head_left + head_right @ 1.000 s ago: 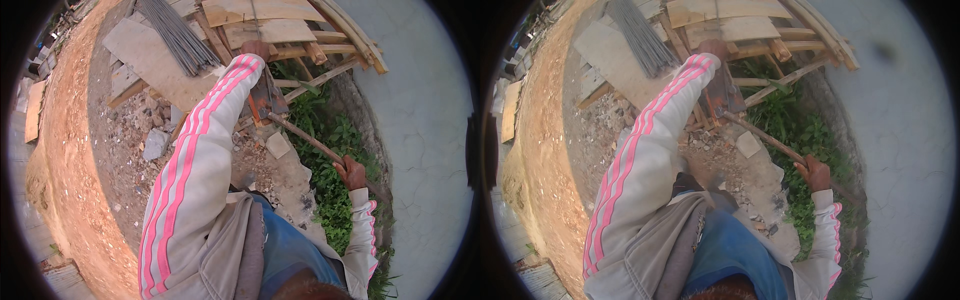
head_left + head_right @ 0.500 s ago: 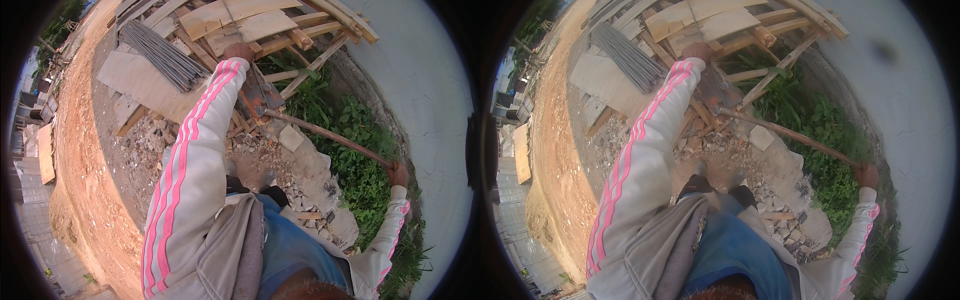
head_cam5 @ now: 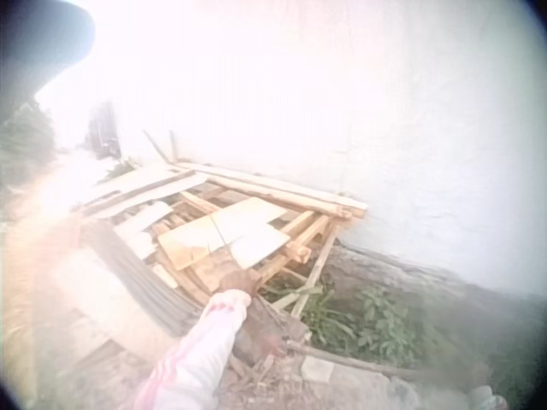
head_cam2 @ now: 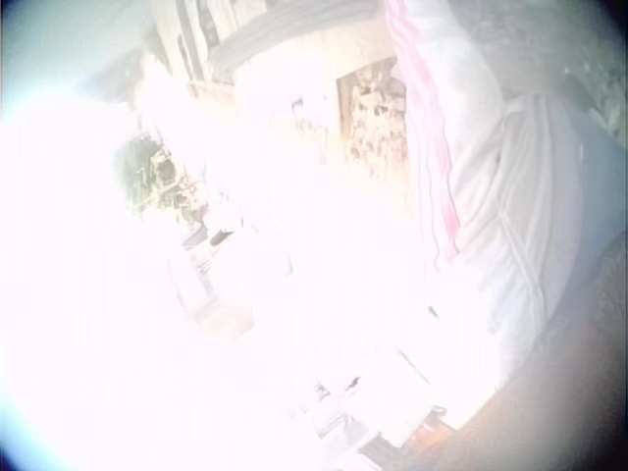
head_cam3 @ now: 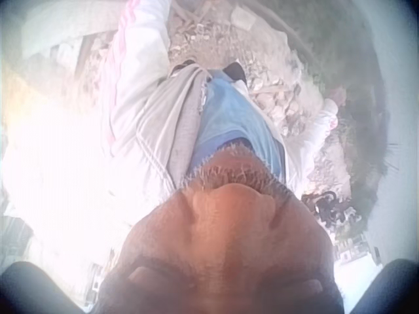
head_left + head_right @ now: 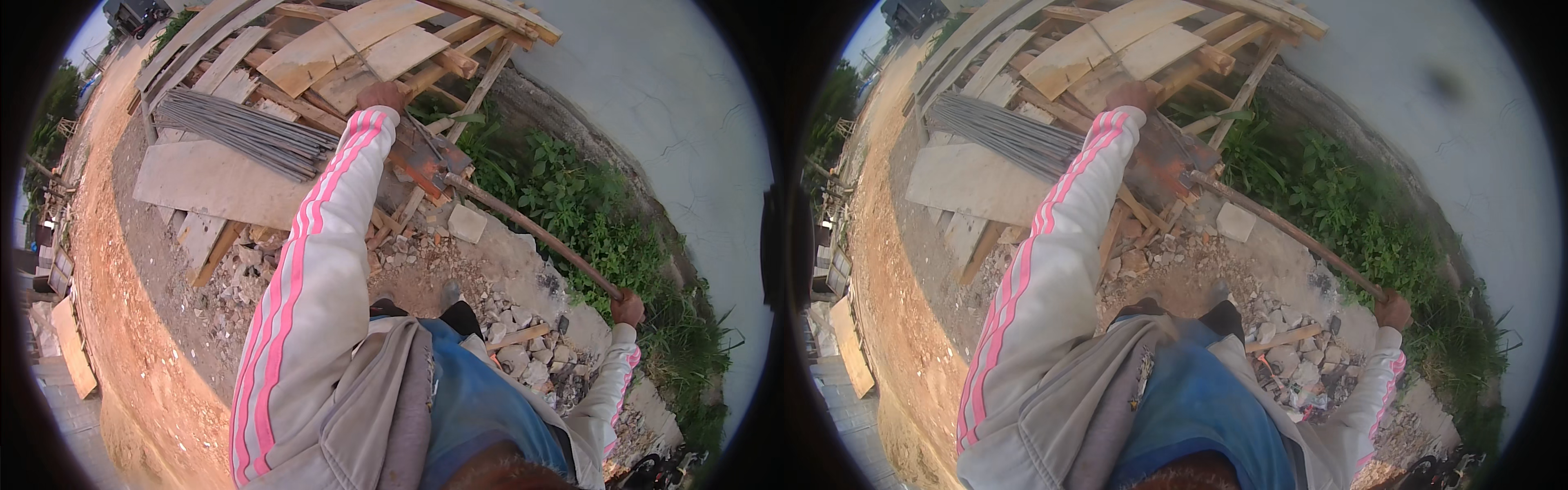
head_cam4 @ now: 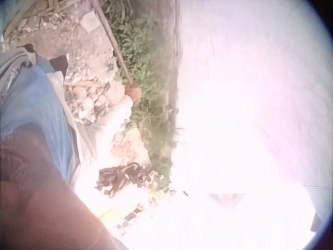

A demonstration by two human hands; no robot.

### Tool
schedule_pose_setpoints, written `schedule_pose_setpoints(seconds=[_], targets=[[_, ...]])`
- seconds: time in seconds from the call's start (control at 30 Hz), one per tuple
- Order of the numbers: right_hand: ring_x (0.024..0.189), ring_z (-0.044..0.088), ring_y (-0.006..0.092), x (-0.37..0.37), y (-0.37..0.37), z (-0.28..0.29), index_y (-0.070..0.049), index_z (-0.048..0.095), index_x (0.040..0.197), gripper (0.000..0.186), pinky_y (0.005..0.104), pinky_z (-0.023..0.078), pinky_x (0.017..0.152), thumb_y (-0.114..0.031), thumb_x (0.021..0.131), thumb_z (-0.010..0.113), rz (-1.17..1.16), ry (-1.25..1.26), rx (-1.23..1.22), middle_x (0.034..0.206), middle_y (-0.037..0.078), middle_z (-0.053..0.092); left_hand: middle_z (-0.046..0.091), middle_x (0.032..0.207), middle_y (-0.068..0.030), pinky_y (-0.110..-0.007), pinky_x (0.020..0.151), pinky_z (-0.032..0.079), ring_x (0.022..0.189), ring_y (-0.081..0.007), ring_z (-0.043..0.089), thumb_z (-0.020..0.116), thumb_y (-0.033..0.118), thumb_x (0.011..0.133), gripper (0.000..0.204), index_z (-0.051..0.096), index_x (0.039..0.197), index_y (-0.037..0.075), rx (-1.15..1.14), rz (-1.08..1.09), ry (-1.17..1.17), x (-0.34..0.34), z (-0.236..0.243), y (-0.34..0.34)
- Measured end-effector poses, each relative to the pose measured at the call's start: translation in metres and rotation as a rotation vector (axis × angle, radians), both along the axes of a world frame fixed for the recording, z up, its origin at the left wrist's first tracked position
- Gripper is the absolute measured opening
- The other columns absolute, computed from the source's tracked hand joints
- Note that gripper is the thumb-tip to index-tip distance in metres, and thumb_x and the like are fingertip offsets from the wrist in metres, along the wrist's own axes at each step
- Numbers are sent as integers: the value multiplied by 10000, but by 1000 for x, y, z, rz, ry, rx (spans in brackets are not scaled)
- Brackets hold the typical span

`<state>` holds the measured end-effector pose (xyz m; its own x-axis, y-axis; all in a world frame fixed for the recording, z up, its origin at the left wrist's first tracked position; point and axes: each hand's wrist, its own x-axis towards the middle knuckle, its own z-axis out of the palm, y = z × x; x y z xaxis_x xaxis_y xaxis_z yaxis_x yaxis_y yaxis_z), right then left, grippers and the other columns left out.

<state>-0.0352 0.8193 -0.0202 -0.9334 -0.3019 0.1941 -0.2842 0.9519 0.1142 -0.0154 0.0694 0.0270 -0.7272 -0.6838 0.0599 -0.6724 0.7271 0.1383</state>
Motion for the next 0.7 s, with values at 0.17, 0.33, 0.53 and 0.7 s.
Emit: schedule_pose_setpoints(seconds=[0.17, 0.33, 0.53, 0.7], targets=[[704, 668, 444, 200, -27, -2, -97, 721, 818, 162, 540, 521, 632, -257, 818, 747, -255, -56, -49, 728, 211, 678, 773, 1053, -121, -402, 791, 593, 997, -272, 749, 635, 467, 942, 370, 803, 1026, 149, 0, -80, 2, 5, 3, -1], [669, 670, 439, 383, -125, 18, -91, 716, 824, 158, 533, 521, 601, -242, 808, 760, -547, -69, -38, 703, 211, 675, 738, 1082, -98, -490, 898, 526, 1043, -294, 706, 650, 457, 924, 355, 755, 1014, 129, -101, -150, 223, 15, -16, -13], [681, 686, 409, 426, -146, 24, -122, 695, 834, 200, 518, 540, 603, -311, 830, 761, -600, -27, -6, 720, 179, 689, 664, 1200, -133, -531, 977, 471, 1213, -350, 558, 593, 452, 936, 385, 735, 1098, 133, -199, -523, 495, 26, -47, 7], [721, 676, 435, 414, -147, 43, -81, 673, 861, 287, 532, 513, 623, -358, 859, 748, -506, -260, -161, 732, 206, 674, 569, 1388, -134, -543, 1146, 309, 1393, -359, 412, 460, 462, 1014, 451, 706, 1221, 145, -69, -678, 296, 34, -55, 2]])
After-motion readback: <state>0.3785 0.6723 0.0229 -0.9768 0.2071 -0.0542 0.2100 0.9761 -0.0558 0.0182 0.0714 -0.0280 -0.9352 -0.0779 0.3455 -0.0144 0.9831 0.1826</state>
